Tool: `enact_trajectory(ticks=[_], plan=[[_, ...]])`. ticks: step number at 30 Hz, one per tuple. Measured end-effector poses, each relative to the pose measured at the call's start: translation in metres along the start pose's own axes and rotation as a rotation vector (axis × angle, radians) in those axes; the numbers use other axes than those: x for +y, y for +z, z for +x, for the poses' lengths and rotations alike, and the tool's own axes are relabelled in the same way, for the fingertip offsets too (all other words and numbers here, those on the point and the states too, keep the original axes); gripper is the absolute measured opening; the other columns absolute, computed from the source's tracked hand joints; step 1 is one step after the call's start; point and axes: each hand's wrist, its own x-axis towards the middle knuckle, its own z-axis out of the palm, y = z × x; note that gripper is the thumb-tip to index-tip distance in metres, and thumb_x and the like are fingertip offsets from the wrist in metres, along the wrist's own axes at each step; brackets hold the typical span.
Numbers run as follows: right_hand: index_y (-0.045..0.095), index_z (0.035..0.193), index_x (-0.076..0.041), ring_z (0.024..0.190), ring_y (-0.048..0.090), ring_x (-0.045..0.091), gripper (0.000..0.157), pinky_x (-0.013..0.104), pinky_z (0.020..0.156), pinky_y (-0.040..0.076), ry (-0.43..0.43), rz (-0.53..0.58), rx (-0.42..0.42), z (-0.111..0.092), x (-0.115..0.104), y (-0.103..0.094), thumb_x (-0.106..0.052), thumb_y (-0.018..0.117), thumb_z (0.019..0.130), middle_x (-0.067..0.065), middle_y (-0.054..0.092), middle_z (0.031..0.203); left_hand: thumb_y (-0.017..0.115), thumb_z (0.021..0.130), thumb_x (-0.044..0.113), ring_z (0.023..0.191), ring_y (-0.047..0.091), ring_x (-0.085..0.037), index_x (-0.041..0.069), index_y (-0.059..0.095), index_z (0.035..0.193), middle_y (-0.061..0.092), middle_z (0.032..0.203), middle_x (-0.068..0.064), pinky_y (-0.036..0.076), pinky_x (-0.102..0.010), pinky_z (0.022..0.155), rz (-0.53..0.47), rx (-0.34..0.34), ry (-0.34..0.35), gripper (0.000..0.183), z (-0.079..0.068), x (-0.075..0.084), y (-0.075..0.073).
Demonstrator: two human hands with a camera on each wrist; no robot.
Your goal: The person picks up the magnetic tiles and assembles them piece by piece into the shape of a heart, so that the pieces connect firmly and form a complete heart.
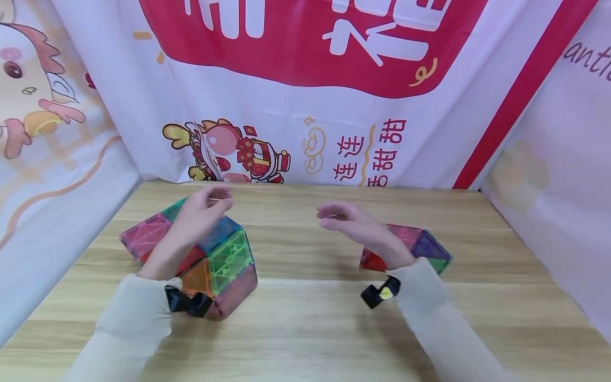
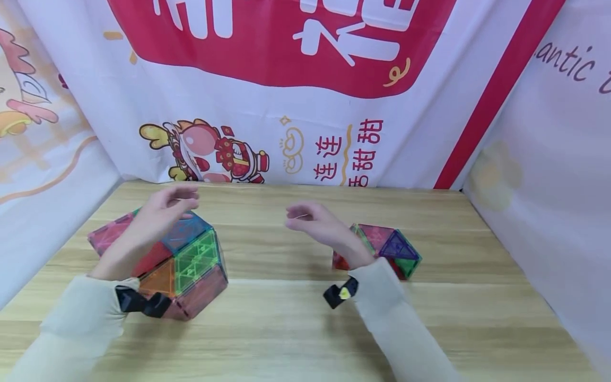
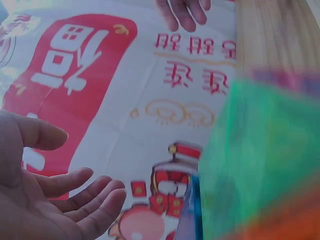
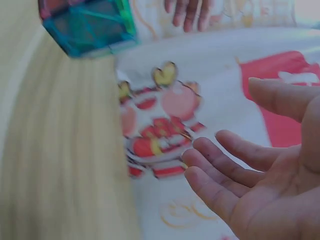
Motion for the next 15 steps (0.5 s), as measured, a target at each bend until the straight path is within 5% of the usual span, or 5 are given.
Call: enact_trajectory(ticks=[5, 11, 15], plan=[[0.050, 0.132, 0.000, 0.115, 0.056, 0.029, 0.042, 0.040, 0.100, 0.044, -0.007, 0.063, -0.005, 0.031, 0.004, 0.041, -0.016, 0.059, 0.093, 0.019, 0.058, 0.126, 0.043, 0.099, 0.031, 0.122, 0.045, -0.042, -0.001, 0.038, 0.141, 0.045, 0.135, -0.027, 0.043, -0.052, 0.092, 0.131, 0.103, -0.046, 0.053, -0.017, -0.028, -0.025], [0.046, 0.135, 0.003, 0.116, 0.055, 0.032, 0.044, 0.044, 0.098, 0.047, 0.006, 0.204, -0.021, 0.061, 0.002, 0.091, -0.016, 0.055, 0.096, 0.021, 0.055, 0.129, 0.047, 0.093, 0.026, 0.108, 0.040, -0.043, -0.011, 0.040, 0.132, 0.041, 0.122, -0.034, 0.036, -0.039, 0.073, 0.247, 0.353, -0.135, 0.054, -0.040, -0.070, -0.047], [0.044, 0.138, 0.001, 0.121, 0.053, 0.029, 0.045, 0.041, 0.099, 0.046, 0.013, 0.269, -0.024, 0.074, -0.002, 0.116, -0.019, 0.053, 0.098, 0.019, 0.052, 0.134, 0.048, 0.092, 0.026, 0.106, 0.031, -0.044, -0.016, 0.031, 0.133, 0.034, 0.116, -0.035, 0.030, -0.035, 0.070, 0.236, 0.384, -0.179, 0.061, -0.052, -0.094, -0.056]])
